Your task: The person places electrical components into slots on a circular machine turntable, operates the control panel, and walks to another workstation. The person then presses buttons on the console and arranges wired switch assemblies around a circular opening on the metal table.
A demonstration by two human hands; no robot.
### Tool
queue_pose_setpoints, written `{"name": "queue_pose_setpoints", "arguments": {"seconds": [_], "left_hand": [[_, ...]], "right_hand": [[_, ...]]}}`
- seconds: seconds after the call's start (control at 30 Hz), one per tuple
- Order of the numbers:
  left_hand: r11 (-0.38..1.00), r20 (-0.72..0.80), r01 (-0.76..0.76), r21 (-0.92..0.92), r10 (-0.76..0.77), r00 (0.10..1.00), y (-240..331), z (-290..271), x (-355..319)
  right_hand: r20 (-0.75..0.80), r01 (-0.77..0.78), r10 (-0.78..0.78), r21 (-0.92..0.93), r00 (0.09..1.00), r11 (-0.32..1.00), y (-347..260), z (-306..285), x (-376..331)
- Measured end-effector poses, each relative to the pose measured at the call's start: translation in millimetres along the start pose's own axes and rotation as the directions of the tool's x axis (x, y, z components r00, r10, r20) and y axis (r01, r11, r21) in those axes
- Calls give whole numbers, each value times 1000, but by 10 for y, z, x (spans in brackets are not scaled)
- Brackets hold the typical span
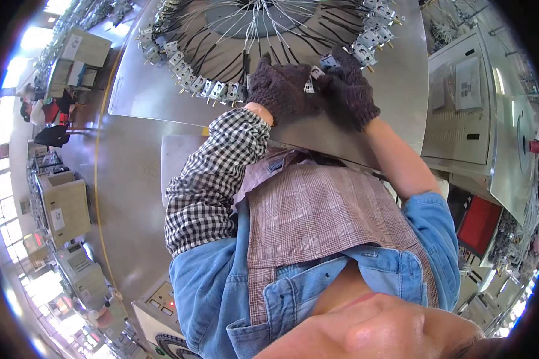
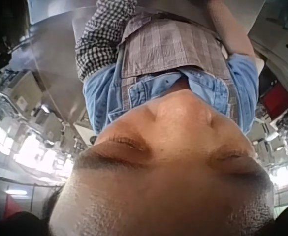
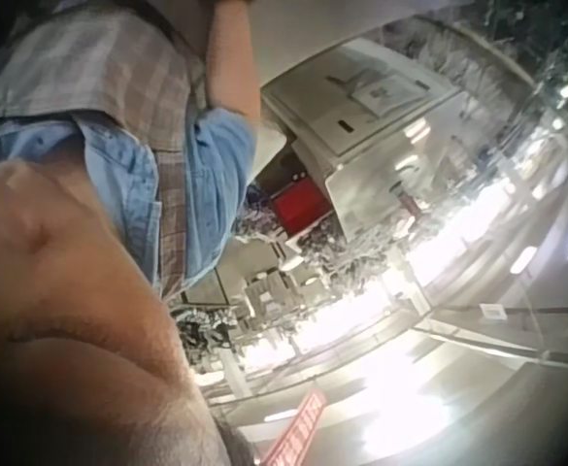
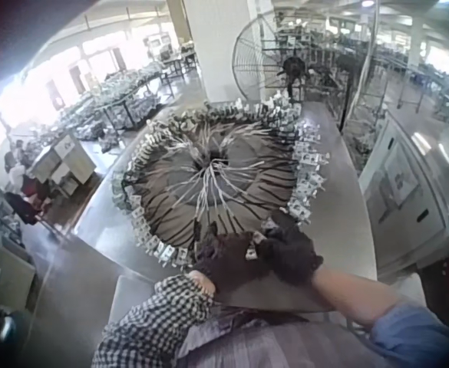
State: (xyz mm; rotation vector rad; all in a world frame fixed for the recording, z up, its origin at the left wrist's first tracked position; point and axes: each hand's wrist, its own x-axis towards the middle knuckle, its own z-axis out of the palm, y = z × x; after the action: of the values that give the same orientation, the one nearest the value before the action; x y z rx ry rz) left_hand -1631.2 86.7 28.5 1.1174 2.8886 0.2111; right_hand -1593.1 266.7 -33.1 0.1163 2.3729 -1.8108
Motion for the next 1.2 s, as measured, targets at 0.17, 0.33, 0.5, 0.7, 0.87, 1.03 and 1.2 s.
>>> {"name": "queue_pose_setpoints", "arguments": {"seconds": [0.17,0.33,0.5,0.7,0.87,1.03,1.2], "left_hand": [[996,48,78,52,-80,996,-3,-9,-51],[998,7,64,19,-64,998,39,-29,-103],[994,-42,5,105,0,999,-21,68,-148],[986,-25,70,153,-66,997,-13,122,-147],[986,-205,10,164,24,978,-54,204,-143],[998,-45,44,36,-42,998,-254,295,-164],[986,-47,165,29,-164,985,-119,154,-123]], "right_hand": [[170,102,-134,181,976,978,-70,-53,11],[178,256,-196,-439,964,861,-133,-533,6],[23,268,-543,-887,840,376,-79,-448,150],[364,461,-343,-847,866,264,-260,-203,257],[466,634,-659,-773,590,22,185,-115,684],[553,601,-304,-502,776,621,502,-376,1023],[439,684,-559,-207,704,699,290,-221,908]]}}
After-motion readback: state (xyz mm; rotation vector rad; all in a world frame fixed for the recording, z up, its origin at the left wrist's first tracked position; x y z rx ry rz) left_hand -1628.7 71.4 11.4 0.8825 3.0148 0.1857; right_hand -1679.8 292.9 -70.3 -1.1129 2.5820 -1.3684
